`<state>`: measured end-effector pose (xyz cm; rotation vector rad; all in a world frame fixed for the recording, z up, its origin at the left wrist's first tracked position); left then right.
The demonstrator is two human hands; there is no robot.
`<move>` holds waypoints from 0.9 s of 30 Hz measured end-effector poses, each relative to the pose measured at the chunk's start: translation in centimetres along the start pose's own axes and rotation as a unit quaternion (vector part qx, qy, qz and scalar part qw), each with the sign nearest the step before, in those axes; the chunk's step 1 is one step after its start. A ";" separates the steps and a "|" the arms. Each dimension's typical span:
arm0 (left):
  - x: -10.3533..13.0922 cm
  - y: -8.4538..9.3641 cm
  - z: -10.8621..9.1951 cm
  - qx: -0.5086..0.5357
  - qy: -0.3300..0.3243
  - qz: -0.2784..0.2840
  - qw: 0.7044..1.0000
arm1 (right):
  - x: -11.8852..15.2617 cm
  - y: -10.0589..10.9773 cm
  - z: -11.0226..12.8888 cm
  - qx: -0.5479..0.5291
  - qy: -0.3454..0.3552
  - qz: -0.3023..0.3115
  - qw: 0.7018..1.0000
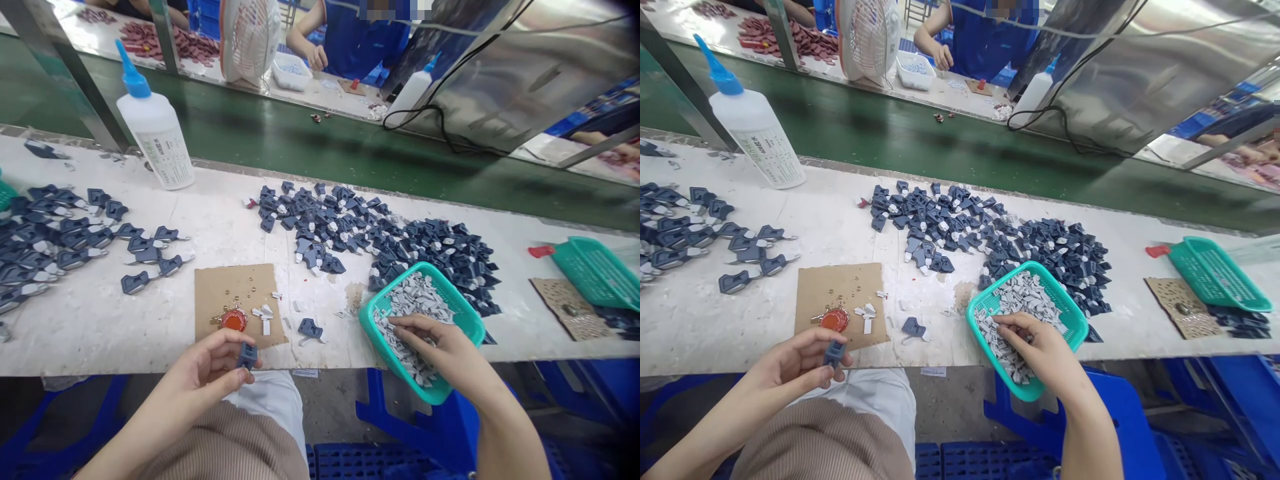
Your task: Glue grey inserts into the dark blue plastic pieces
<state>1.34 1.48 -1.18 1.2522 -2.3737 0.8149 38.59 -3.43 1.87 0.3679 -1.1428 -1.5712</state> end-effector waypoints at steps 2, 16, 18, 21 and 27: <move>0.0 0.0 0.0 0.001 0.000 -0.001 1.000 | 0.1 -0.1 0.0 -0.002 -0.005 -0.007 1.000; -0.2 0.3 0.4 -0.016 -0.007 0.021 1.000 | 1.3 -0.3 0.7 -0.054 -0.029 -0.148 0.987; -0.2 0.4 0.3 -0.019 -0.007 0.019 1.000 | 2.1 -0.5 1.9 -0.051 0.012 -0.183 0.982; -0.1 0.3 0.3 -0.014 -0.001 0.012 1.000 | 3.3 -1.7 4.9 -0.072 0.093 -0.192 0.974; 0.5 0.6 0.4 0.006 -0.013 -0.015 1.000 | 3.9 -6.5 11.5 -0.111 0.224 -0.091 0.964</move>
Point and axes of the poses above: each hand's wrist, its own x-axis away from the middle knuckle, its own y-axis out of the back of the hand, z = x × y, the point moved 4 cm from there along -x, towards the middle knuckle
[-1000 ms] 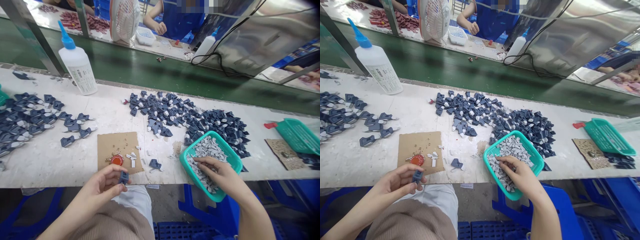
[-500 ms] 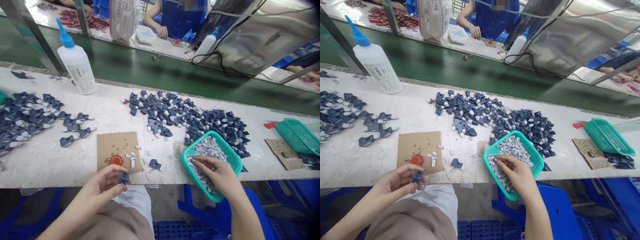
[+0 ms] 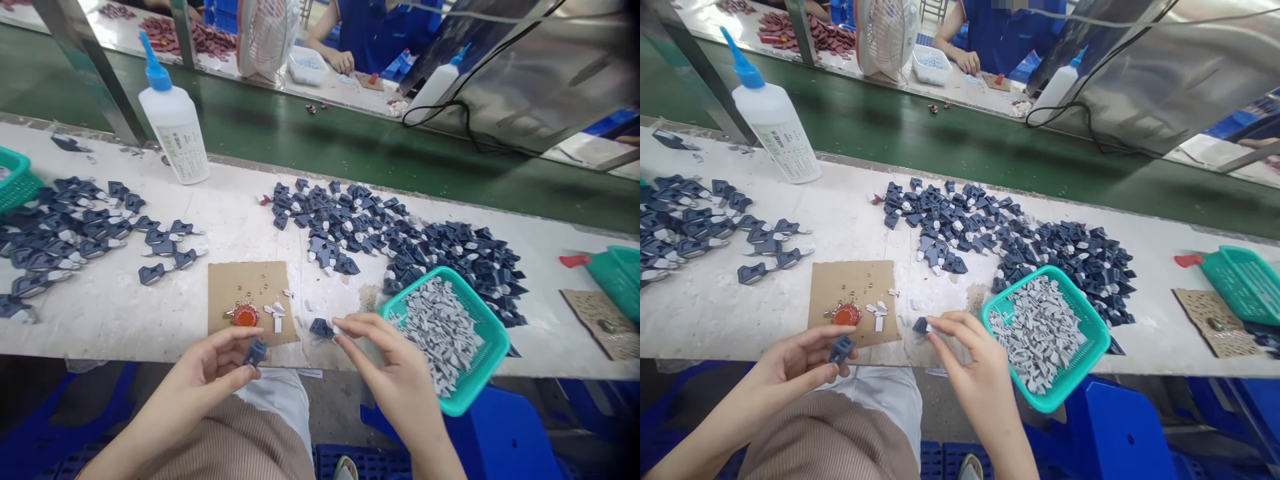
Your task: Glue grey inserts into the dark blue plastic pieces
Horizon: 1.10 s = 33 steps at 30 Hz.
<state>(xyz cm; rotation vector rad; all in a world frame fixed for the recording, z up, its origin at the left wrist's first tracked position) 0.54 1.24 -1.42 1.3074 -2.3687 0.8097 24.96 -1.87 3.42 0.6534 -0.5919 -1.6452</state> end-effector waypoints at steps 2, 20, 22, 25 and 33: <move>0.3 0.4 0.1 0.008 -0.004 -0.008 1.000 | -0.6 -1.4 0.4 -0.004 0.013 0.001 1.000; 0.9 1.2 0.0 0.053 -0.005 0.004 0.999 | -4.5 -3.0 -3.7 0.092 -0.052 0.007 0.994; 0.8 1.2 0.0 0.051 -0.005 0.008 0.999 | -4.5 -2.9 -3.8 0.087 -0.050 0.011 0.995; 0.7 1.2 0.0 0.048 -0.002 0.010 0.999 | -4.7 -2.8 -3.7 0.087 -0.043 0.010 0.995; 0.7 1.2 -0.1 0.051 -0.005 0.003 0.999 | -4.6 -2.9 -3.4 0.089 -0.003 0.020 0.996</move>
Point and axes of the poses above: each hand's wrist, its own x-axis away from the middle knuckle, its own y-axis out of the back of the hand, z = x × y, the point moved 4 cm from there along -x, towards the middle knuckle
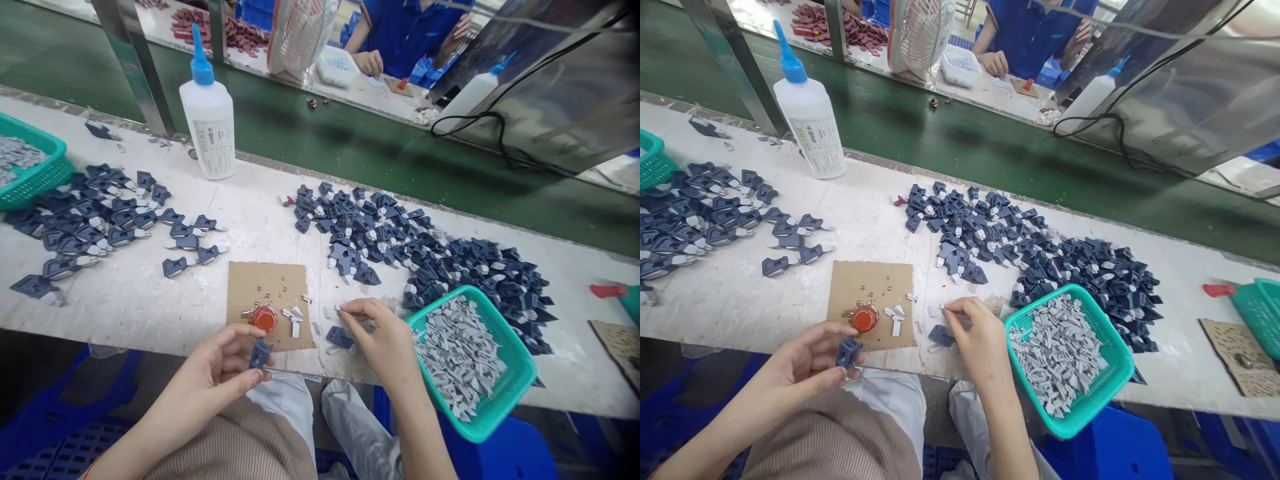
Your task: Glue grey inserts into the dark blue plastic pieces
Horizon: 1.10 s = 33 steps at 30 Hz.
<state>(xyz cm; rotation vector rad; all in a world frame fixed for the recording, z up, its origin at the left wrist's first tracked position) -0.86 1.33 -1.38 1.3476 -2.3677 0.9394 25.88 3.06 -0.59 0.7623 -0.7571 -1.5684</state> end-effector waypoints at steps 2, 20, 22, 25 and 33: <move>0.0 -0.1 0.0 0.002 0.002 0.002 1.000 | 0.2 0.1 0.0 0.004 0.006 0.006 1.000; 0.4 0.6 -0.1 0.089 -0.007 -0.013 0.996 | -0.1 0.3 2.0 0.034 0.063 0.009 0.997; 0.6 0.9 -0.2 0.093 -0.004 -0.029 0.995 | 0.0 0.3 3.8 0.008 0.070 0.002 0.998; 0.9 1.2 -0.3 0.106 -0.007 -0.056 0.993 | 0.3 -0.4 7.2 -0.053 0.094 0.034 0.994; 1.0 2.5 -0.3 0.103 -0.040 -0.111 0.988 | 0.0 -3.2 11.5 -0.051 0.147 0.110 0.982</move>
Point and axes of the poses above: each hand's wrist, its own x-axis away from the middle knuckle, its own y-axis out of the back of the hand, z = x × y, the point moved 4 cm from there along -x, towards the middle knuckle
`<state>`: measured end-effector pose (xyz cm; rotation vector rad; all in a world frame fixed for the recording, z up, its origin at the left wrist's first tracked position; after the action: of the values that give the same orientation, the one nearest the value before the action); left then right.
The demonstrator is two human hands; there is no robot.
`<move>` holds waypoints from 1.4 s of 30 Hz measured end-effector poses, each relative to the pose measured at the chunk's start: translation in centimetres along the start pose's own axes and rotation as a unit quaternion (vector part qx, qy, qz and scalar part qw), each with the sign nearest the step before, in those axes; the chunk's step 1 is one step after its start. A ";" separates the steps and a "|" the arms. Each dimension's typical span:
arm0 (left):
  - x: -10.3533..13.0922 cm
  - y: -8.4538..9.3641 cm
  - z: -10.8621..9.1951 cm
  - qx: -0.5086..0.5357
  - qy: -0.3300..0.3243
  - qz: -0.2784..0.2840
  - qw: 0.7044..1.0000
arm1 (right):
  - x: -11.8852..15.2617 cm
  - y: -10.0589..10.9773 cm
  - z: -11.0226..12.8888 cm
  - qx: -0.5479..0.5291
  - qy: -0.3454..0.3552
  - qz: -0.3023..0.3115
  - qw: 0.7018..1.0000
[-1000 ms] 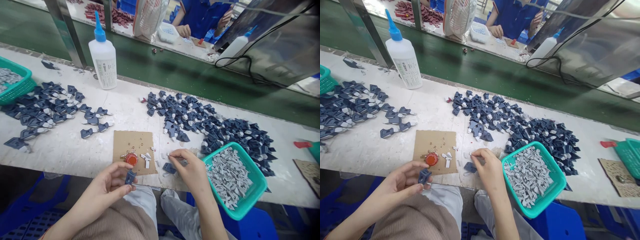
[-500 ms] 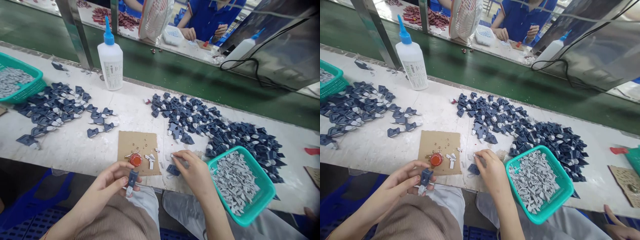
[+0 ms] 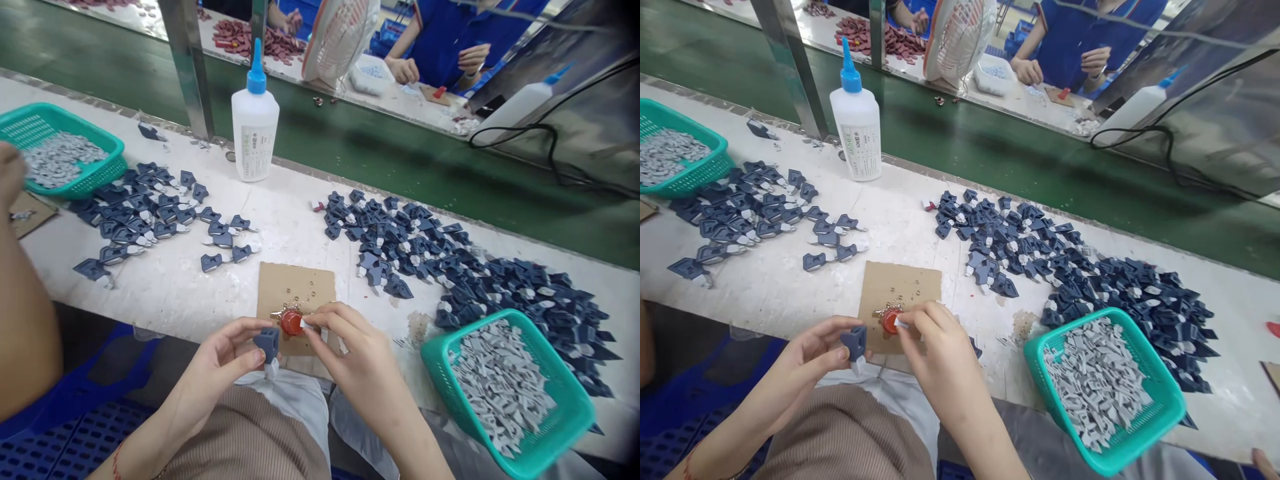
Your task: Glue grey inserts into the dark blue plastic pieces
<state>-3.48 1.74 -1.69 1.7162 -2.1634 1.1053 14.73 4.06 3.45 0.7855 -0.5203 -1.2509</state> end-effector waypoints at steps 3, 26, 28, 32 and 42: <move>-0.1 0.4 0.1 0.005 0.000 0.008 1.000 | -0.3 -0.3 0.2 0.022 0.010 0.014 1.000; -1.1 -1.5 1.0 0.306 0.140 0.112 0.935 | -1.0 2.3 -0.6 -0.233 -0.077 -0.015 0.969; -1.3 -2.2 1.1 0.331 0.162 0.125 0.921 | -0.7 2.9 -0.2 -0.252 -0.063 -0.003 0.966; -1.2 -3.7 1.2 0.348 0.215 0.143 0.901 | -0.7 4.0 1.1 -0.228 -0.017 0.041 0.973; -0.5 -4.8 1.2 0.387 0.248 0.210 0.863 | -1.5 5.1 3.4 -0.147 0.069 0.141 0.977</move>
<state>1.34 1.04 -0.69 0.9213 -1.8891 2.4636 15.04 5.23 9.62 0.5224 -0.3120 -0.9733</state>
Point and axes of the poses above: each hand's wrist, its own x-axis away from the middle knuckle, its own y-axis out of the back of the hand, z = x × y, the point moved 4 cm from there along -x, towards the middle knuckle
